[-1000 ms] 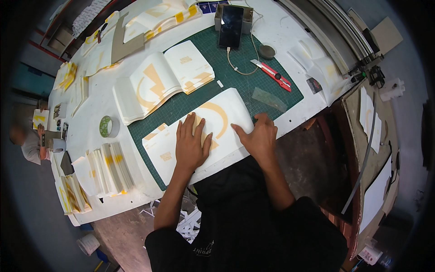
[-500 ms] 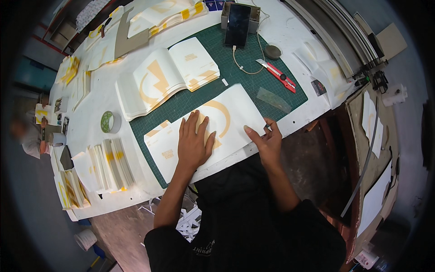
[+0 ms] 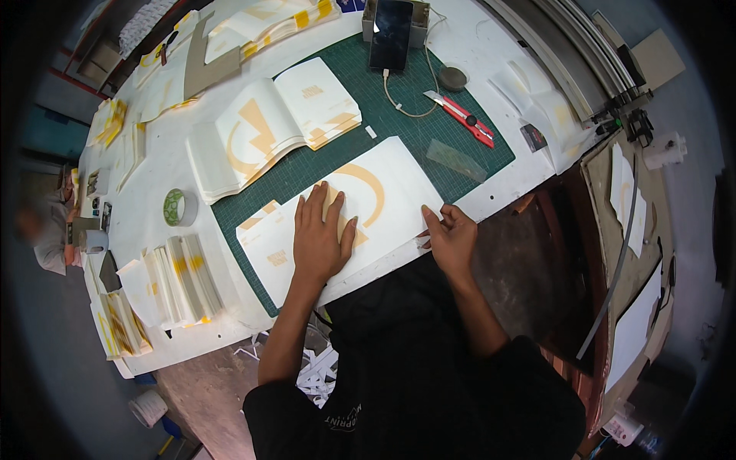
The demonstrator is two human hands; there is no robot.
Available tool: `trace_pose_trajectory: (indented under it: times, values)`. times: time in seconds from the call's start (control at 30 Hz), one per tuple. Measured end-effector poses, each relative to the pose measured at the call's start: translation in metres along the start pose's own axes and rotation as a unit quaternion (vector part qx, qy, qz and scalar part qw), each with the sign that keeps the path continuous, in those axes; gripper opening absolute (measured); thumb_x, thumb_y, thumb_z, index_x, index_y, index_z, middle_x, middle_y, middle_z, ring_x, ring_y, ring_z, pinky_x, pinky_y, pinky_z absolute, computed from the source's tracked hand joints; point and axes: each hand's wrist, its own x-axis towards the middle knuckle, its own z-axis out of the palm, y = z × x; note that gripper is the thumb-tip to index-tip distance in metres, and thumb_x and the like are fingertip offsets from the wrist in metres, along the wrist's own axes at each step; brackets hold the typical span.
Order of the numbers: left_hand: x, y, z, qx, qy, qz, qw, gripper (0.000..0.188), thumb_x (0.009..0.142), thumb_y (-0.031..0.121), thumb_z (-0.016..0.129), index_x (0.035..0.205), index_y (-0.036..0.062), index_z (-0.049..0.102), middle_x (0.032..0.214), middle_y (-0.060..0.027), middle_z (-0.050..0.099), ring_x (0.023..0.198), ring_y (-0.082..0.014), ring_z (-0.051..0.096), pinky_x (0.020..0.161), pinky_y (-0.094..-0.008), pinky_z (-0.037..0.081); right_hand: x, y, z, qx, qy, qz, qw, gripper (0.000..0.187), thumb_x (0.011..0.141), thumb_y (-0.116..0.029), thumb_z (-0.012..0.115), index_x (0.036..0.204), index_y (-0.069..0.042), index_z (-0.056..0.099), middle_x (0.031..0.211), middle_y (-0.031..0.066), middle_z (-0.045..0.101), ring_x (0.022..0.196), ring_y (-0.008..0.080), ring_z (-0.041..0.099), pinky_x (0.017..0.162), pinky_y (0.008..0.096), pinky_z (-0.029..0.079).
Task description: The person assembles a book by hand, placing a cover over a stack of pages and securing it with yellow tape. They repeatedly fold the cover edges and apply tape to the spine and corners to hold the book together. The person also flips through the pages to check the alignment and smooths the cover.
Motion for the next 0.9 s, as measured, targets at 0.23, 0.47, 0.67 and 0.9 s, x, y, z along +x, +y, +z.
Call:
trace_pose_trajectory:
  times: [0.23, 0.47, 0.67, 0.9]
  values:
    - [-0.001, 0.000, -0.001, -0.021, 0.014, 0.005, 1.000, 0.051, 0.096, 0.024, 0.071, 0.140, -0.0001, 0.061, 0.148, -0.0268, 0.053, 0.145, -0.0418, 0.046, 0.125, -0.0556, 0.030, -0.008, 0.003, 0.008, -0.111, 0.041, -0.212, 0.970, 0.018, 0.095, -0.007, 0.076, 0.105, 0.007, 0.071, 0.091, 0.0183, 0.077, 0.071, 0.0212, 0.074, 0.060, 0.0318, 0.056]
    - [-0.005, -0.006, -0.015, -0.249, 0.025, -0.034, 0.968, 0.060, 0.092, 0.022, 0.078, 0.144, -0.0004, 0.059, 0.127, -0.0160, 0.070, 0.121, -0.0348, 0.059, 0.111, -0.0480, 0.039, -0.020, 0.003, 0.011, -0.250, -0.182, -0.474, 0.824, 0.028, 0.082, -0.007, 0.082, 0.107, 0.000, 0.074, 0.137, 0.0180, 0.066, 0.135, 0.0376, 0.058, 0.108, 0.0508, 0.048]
    - [-0.003, -0.013, -0.014, -0.228, 0.018, 0.002, 0.973, 0.038, 0.084, 0.018, 0.085, 0.119, 0.0072, 0.077, 0.101, -0.0092, 0.070, 0.108, -0.0297, 0.061, 0.102, -0.0422, 0.042, -0.022, -0.005, 0.006, -0.217, -0.256, -0.459, 0.822, 0.028, 0.082, -0.011, 0.086, 0.105, -0.001, 0.077, 0.130, 0.0136, 0.072, 0.133, 0.0353, 0.061, 0.107, 0.0489, 0.051]
    - [-0.004, -0.013, -0.010, -0.229, 0.023, -0.024, 0.973, 0.018, 0.082, 0.011, 0.084, 0.100, 0.0077, 0.080, 0.086, -0.0066, 0.063, 0.097, -0.0276, 0.061, 0.094, -0.0399, 0.043, 0.017, -0.002, -0.006, -0.137, -0.269, -0.376, 0.876, 0.018, 0.085, -0.006, 0.083, 0.101, -0.001, 0.079, 0.110, 0.0113, 0.077, 0.118, 0.0300, 0.068, 0.102, 0.0474, 0.051]
